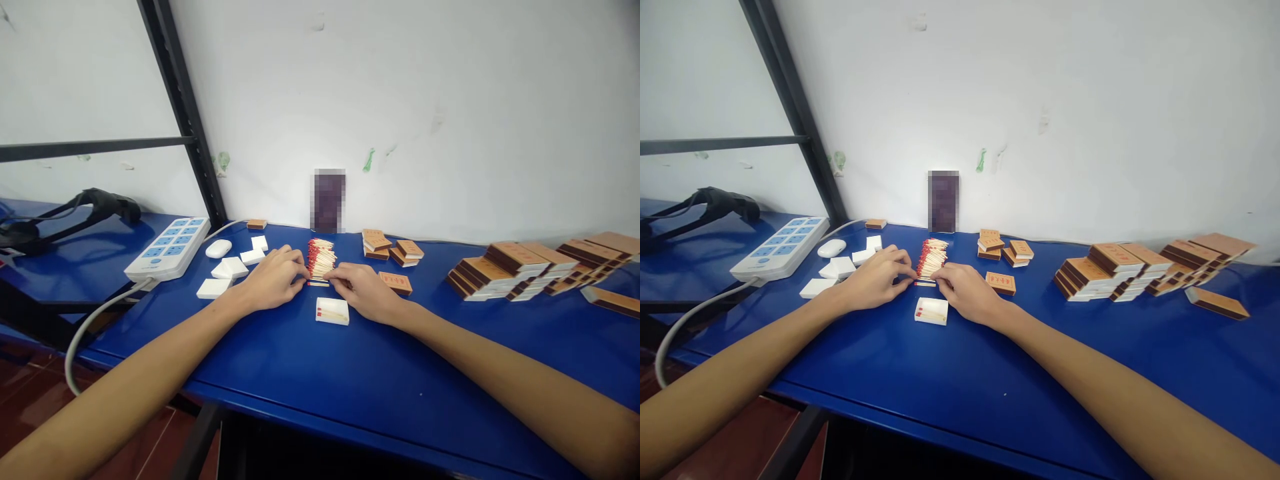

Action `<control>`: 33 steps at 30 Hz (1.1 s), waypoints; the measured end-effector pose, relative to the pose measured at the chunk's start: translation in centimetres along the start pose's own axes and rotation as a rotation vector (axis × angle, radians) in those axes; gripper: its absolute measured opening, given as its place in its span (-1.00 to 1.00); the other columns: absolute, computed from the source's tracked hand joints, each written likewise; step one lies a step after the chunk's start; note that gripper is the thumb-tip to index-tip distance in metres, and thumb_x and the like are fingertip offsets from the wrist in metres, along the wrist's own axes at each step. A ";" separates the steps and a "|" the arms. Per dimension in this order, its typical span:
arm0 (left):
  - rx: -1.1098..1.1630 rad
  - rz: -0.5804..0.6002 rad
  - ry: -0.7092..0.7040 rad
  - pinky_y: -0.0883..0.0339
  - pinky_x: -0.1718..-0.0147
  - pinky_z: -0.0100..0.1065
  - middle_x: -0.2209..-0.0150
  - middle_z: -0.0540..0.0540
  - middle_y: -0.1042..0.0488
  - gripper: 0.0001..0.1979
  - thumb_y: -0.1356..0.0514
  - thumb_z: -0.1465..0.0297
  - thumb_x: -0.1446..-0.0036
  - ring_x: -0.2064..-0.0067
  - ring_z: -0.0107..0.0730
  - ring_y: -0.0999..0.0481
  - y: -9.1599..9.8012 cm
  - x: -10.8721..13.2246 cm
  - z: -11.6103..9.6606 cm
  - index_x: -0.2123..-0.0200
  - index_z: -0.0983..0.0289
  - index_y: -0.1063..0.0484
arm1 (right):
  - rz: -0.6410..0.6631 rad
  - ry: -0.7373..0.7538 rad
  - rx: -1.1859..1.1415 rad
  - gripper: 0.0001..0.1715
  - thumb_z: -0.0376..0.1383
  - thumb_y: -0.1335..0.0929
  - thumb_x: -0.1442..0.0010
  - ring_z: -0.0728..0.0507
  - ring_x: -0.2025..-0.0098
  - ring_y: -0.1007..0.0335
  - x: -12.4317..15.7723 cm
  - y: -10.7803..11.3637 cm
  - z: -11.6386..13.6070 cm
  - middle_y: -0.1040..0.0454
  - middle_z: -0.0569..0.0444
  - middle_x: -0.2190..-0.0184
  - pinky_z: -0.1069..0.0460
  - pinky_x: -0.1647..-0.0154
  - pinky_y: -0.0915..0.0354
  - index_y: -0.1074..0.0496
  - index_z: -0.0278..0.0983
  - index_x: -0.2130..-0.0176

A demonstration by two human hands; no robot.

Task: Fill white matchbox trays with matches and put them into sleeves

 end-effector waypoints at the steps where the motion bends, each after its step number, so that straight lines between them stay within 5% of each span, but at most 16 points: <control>1: 0.007 -0.005 -0.002 -0.17 0.22 -0.26 0.23 0.11 -0.42 -0.78 -0.11 0.42 -0.20 0.19 -0.27 -0.30 0.0 0.0 0.0 0.20 0.22 -0.56 | 0.001 0.003 -0.004 -0.69 -0.45 -0.24 -0.25 -0.04 0.38 -0.33 0.0 0.0 0.0 -0.48 0.04 0.39 0.05 0.30 -0.21 -0.55 -0.28 0.17; 33: -0.047 0.015 0.007 -0.12 0.28 -0.27 0.26 0.11 -0.42 -0.74 -0.07 0.40 -0.24 0.23 -0.27 -0.31 -0.2 0.0 0.3 0.14 0.18 -0.56 | 0.002 0.010 -0.011 -0.72 -0.48 -0.27 -0.20 -0.01 0.43 -0.27 0.1 0.0 0.0 -0.42 0.08 0.44 0.08 0.36 -0.15 -0.55 -0.29 0.24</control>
Point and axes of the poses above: each hand's wrist, its own x-axis away from the middle knuckle, its own y-axis out of the back of the hand, z = x × y, the point moved 8 cm from there along -x, towards the middle knuckle
